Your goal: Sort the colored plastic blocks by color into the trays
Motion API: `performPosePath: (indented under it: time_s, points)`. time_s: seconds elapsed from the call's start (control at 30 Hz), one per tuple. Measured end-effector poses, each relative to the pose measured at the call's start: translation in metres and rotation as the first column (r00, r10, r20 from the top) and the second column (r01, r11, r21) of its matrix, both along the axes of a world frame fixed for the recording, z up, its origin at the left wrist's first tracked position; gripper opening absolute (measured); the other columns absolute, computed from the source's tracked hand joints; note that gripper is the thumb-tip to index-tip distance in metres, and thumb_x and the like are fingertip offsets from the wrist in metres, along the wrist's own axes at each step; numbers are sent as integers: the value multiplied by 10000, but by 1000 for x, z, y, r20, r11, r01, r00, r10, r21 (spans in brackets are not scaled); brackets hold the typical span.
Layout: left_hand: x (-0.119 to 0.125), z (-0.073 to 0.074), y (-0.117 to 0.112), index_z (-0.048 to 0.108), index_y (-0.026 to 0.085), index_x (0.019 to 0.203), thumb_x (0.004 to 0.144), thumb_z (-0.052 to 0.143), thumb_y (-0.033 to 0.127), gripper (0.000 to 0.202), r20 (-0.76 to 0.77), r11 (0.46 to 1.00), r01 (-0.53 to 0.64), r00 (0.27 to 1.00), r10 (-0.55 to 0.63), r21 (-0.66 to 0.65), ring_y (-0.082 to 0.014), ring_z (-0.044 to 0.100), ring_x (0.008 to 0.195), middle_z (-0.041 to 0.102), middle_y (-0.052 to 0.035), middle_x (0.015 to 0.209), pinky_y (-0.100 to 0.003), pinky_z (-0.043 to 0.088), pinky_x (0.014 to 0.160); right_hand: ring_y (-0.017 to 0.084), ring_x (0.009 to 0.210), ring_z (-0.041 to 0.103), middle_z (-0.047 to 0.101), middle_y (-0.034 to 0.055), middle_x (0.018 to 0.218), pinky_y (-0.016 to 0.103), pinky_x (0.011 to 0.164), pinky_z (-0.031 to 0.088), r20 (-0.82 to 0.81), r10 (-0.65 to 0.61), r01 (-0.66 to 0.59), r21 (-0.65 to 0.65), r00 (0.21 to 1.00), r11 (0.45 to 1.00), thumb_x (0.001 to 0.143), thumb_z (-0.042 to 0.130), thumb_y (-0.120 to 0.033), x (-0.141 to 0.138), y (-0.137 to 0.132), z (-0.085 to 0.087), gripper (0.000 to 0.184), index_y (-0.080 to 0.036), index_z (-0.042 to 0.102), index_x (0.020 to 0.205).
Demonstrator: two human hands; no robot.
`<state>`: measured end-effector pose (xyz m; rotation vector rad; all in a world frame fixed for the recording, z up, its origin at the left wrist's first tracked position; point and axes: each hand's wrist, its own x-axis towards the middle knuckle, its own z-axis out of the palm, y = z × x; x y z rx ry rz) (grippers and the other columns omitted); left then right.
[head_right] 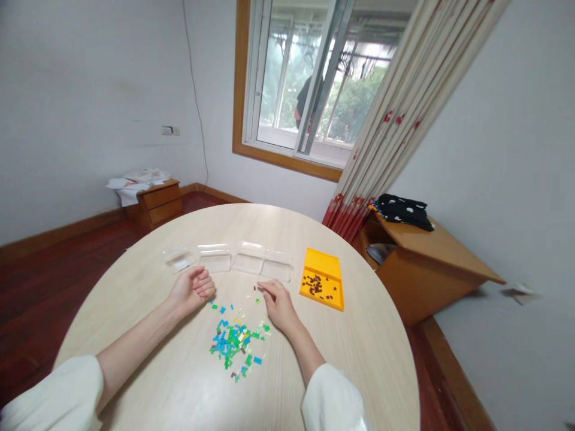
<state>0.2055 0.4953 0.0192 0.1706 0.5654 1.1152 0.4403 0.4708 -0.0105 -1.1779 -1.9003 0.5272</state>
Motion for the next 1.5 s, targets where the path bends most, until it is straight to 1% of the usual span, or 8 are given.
performPosePath:
  time_s: [0.13,0.47,0.63,0.87,1.0,1.1,1.3,1.5]
  points:
    - [4,-1,-1,322,170,458,820,377,191,367,-1,1000,28,1000,-28,-5,-53,178,300,128,80,384,-167,152,325,195,939,522,592,74,965,371,843,422,133,95,-101,37,987,994,795,452,-69,-8,13,-4,329,-242,673,967]
    - [17,-1,-11,445,132,511,841,359,237,357,-57,976,216,975,-215,16,-53,240,341,259,47,406,-151,175,335,168,745,553,599,40,736,302,699,445,147,21,-26,31,989,999,778,537,-100,-4,15,0,142,-184,642,736]
    - [21,4,-16,514,105,563,862,347,272,381,-122,967,252,960,-254,-29,-80,385,387,398,-8,452,-169,296,366,162,713,538,586,27,710,296,679,427,159,-16,15,8,987,1000,757,558,-107,-8,12,5,104,-172,600,686]
    - [24,7,-21,581,55,655,871,347,277,388,-197,954,286,934,-298,-86,-154,569,496,579,-113,552,-268,481,535,158,679,527,578,26,694,280,640,414,146,-51,53,-11,988,999,768,498,-94,-8,12,5,111,-165,573,726]
    - [25,4,-21,597,19,754,867,347,289,386,-185,940,312,924,-333,-136,-213,632,618,629,-169,643,-348,507,682,163,726,531,583,37,750,284,667,417,60,-75,71,64,995,995,801,478,-128,-17,6,14,97,-168,566,787]
    - [25,0,-20,589,-13,846,859,362,298,385,-132,922,359,916,-378,-146,-257,650,729,647,-210,736,-388,493,748,161,746,538,590,37,769,280,672,426,-23,-22,25,121,999,992,818,470,-146,-31,-3,22,105,-176,570,811]
    - [24,-10,-19,565,-24,892,853,385,261,339,-41,897,427,900,-434,-114,-271,649,793,649,-234,804,-384,490,759,164,774,557,618,41,779,293,703,443,-41,103,-98,107,994,989,821,491,-150,-53,-16,28,120,-190,601,790]
    - [25,-6,-19,569,-8,841,857,346,216,317,-39,904,406,909,-414,-136,-246,642,728,632,-207,735,-356,503,696,170,754,551,630,49,773,315,690,439,-79,28,-13,181,996,983,830,480,-174,-45,-20,31,131,-191,609,840]
